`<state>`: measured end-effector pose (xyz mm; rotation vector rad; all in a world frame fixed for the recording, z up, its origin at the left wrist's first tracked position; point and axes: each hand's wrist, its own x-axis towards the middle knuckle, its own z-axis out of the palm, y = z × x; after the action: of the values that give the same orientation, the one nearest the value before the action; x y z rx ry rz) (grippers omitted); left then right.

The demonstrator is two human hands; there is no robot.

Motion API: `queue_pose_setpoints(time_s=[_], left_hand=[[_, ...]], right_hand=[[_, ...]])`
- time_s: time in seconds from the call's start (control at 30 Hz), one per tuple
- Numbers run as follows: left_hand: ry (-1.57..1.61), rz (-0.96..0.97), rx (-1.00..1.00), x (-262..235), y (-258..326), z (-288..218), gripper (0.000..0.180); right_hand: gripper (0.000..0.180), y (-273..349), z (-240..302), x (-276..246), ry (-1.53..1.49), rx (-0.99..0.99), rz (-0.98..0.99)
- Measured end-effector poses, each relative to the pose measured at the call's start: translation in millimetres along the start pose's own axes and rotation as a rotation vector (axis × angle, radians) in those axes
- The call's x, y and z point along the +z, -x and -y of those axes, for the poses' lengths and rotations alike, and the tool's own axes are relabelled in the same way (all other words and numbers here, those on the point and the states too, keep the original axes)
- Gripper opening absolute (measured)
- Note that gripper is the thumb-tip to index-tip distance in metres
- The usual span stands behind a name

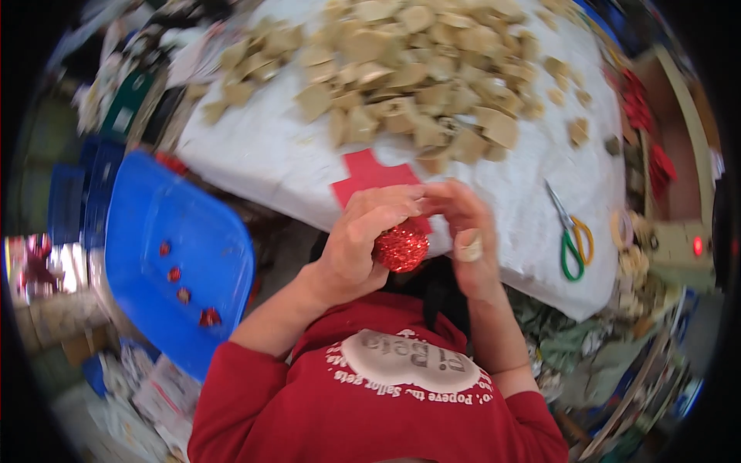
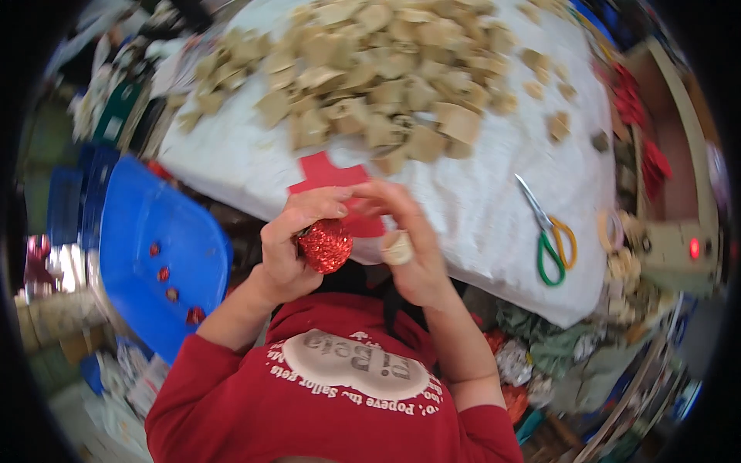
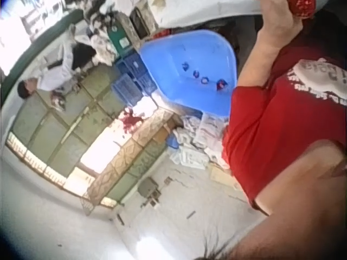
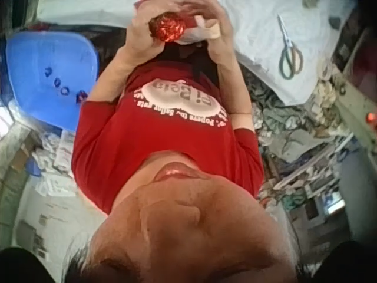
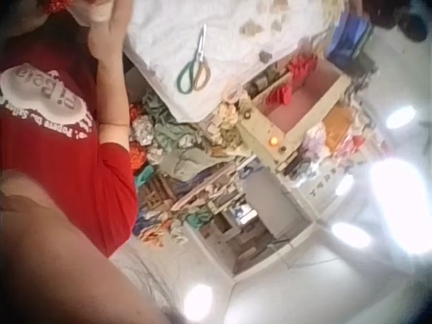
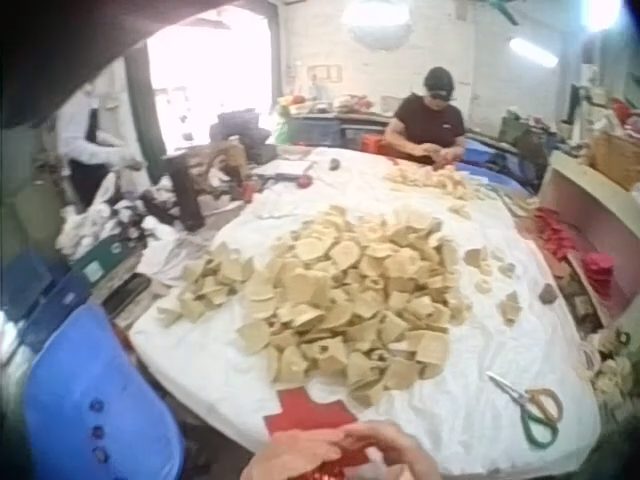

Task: Fitting red glitter fabric covers onto plastic shoe heel components.

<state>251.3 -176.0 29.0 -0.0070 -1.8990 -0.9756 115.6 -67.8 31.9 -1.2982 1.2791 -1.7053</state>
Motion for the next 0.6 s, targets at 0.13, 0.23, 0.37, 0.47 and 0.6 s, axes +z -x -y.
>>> queue_pose_setpoints(time_s=[0.13, 0.23, 0.37, 0.47, 0.6], left_hand=[[-0.218, 0.085, -0.143, -60, -2, -17, 0.072], [-0.297, -0.085, -0.043, -83, 17, -19, 0.083], [-0.525, -0.27, -0.34, -119, 79, -13, 0.083], [-0.878, -0.468, -0.806, -155, 123, -13, 0.046], [-0.873, -0.81, -1.354, -221, 246, -9, 0.046]], right_hand=[[0.037, -2, -4, 2, -0.028, -0.043, -0.016], [0.032, -5, -9, 6, -0.007, 0.023, 0.017], [0.029, -9, -9, 17, 0.214, 0.108, 0.007], [0.022, -10, -8, 20, 0.609, -0.014, 0.018], [0.028, -9, -12, 17, 0.91, -0.185, 0.175]])
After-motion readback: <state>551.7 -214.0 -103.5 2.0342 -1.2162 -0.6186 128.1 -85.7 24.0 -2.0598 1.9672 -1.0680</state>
